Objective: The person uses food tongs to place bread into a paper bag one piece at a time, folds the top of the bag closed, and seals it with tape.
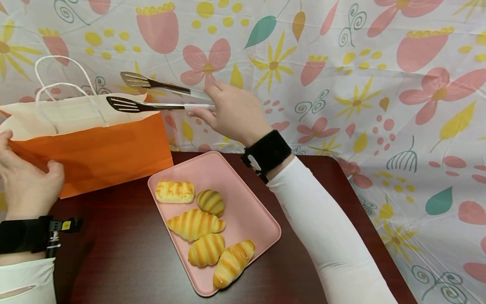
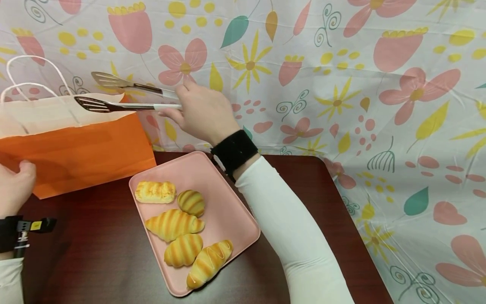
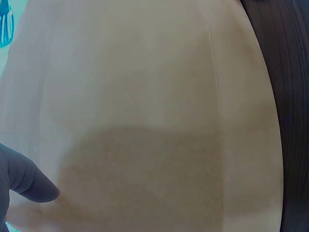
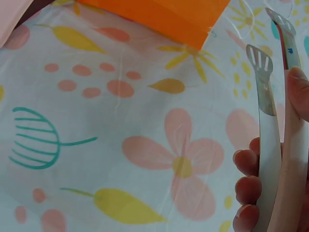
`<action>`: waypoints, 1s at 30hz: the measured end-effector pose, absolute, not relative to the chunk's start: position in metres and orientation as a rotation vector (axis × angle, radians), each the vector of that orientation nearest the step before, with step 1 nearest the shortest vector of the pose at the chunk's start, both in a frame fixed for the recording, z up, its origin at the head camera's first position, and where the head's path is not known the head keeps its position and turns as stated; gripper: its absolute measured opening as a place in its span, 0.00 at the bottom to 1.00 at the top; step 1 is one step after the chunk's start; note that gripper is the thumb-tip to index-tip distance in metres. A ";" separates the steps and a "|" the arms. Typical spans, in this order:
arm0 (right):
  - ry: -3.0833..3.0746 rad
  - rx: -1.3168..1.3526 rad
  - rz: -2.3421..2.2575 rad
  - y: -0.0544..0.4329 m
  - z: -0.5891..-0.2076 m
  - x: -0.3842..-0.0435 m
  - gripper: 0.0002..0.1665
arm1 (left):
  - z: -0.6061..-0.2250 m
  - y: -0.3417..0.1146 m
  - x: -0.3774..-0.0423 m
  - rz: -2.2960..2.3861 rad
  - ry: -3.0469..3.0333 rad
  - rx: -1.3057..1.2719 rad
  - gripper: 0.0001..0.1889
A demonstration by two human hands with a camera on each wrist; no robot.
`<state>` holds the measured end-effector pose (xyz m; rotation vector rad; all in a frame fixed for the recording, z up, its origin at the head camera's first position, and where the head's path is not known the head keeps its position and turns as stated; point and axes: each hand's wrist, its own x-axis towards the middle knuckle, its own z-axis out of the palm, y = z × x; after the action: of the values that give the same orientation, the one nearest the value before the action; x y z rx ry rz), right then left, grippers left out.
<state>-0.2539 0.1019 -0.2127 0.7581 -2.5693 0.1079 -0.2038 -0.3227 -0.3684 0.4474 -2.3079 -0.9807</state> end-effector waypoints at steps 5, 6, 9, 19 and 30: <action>-2.544 0.728 0.191 0.126 -0.229 -0.243 0.36 | -0.369 -0.322 -0.203 -0.973 -2.304 0.445 0.45; -2.545 0.716 0.202 0.130 -0.233 -0.240 0.37 | -0.369 -0.322 -0.203 -0.975 -2.305 0.445 0.45; -2.538 0.697 0.222 0.145 -0.245 -0.235 0.37 | -0.368 -0.322 -0.203 -0.981 -2.306 0.445 0.45; -2.633 0.532 0.288 0.192 -0.282 -0.213 0.37 | -0.368 -0.321 -0.204 -0.977 -2.299 0.441 0.45; -2.723 0.432 0.368 0.231 -0.345 -0.179 0.33 | -0.365 -0.319 -0.200 -0.965 -2.296 0.450 0.43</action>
<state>-0.1793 0.2306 -0.3450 0.4318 -2.7226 0.3676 -0.2000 -0.3190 -0.3650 0.4498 -2.2958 -0.9647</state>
